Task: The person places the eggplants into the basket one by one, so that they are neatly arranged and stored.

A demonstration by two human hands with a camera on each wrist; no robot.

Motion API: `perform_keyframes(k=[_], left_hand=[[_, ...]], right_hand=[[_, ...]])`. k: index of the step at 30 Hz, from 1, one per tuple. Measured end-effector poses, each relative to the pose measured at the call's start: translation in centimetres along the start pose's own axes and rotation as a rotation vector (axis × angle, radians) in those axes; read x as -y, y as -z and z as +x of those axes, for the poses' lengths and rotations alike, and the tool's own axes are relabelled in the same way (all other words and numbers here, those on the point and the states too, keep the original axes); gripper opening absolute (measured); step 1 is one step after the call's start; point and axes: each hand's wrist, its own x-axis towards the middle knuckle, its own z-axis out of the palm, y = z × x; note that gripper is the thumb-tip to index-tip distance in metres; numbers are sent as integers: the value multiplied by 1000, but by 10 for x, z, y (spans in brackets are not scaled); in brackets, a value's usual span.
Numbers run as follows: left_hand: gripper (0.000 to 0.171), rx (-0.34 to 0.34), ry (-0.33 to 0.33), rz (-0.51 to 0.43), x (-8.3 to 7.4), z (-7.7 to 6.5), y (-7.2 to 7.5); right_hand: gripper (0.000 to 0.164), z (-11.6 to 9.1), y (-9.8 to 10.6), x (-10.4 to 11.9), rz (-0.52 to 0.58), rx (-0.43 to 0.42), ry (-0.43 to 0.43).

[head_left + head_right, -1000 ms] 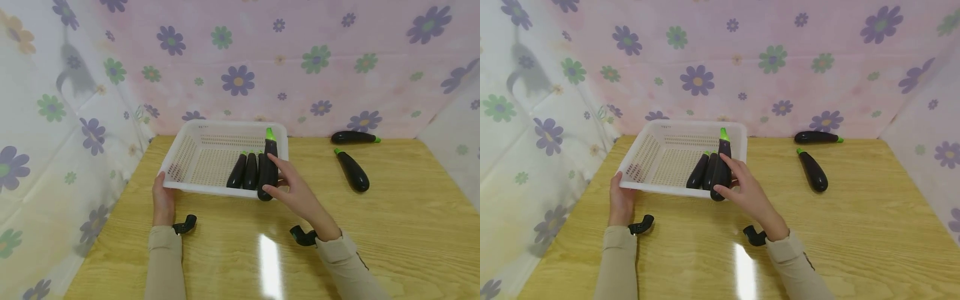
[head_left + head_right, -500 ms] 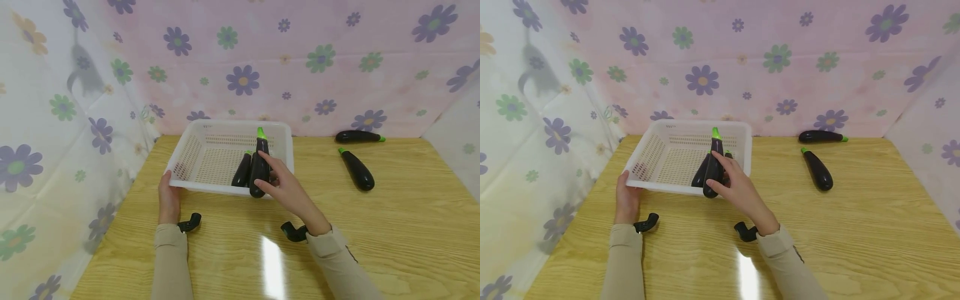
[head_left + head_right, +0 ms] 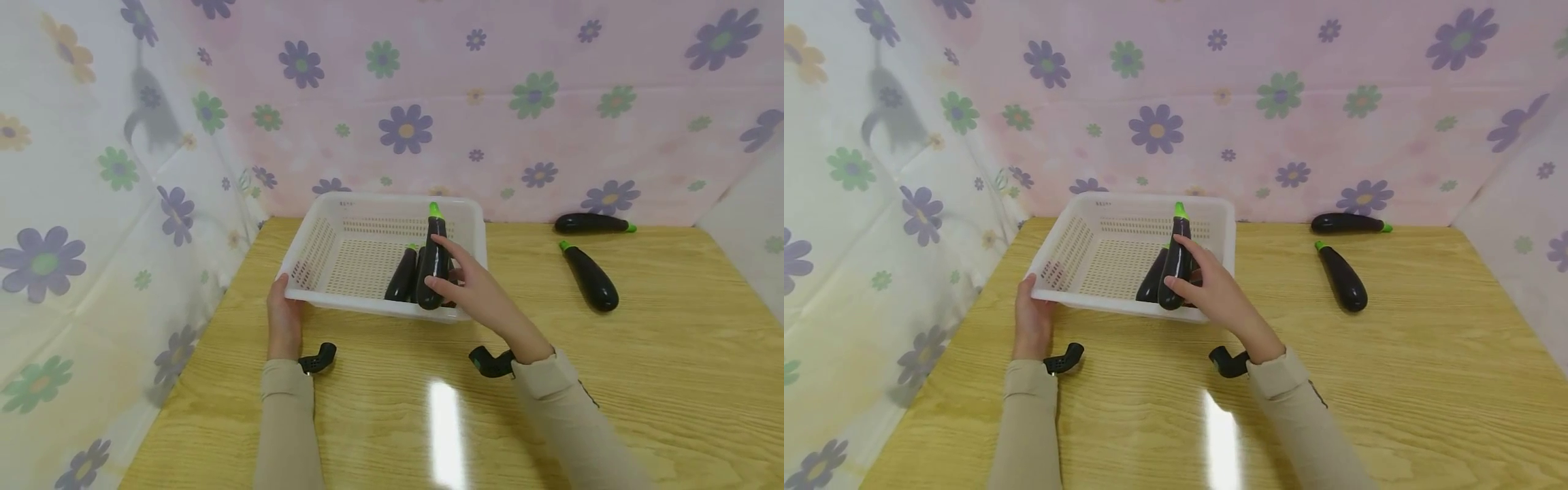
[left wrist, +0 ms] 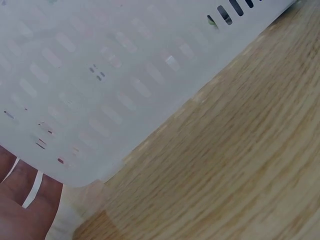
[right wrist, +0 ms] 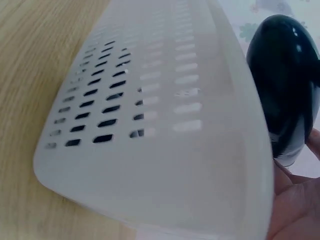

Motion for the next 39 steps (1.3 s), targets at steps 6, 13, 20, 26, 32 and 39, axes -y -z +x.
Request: perform_keyframes(k=[6, 13, 20, 26, 32, 39], left_hand=[[45, 4, -6, -6, 0, 0, -1], [43, -6, 1, -10, -2, 1, -6], [42, -17, 24, 6, -7, 1, -6], [41, -21, 20, 3, -8, 0, -5], [41, -24, 14, 26, -5, 2, -3], [43, 5, 1, 43, -3, 2, -2]], right_hand=[[62, 12, 8, 9, 26, 64, -52], [53, 17, 18, 36, -122, 131, -37], [48, 40, 27, 39, -112, 177, -42], [50, 62, 26, 47, -159, 228, -54], [61, 80, 20, 48, -197, 270, -76], [64, 95, 12, 47, -306, 287, -89]])
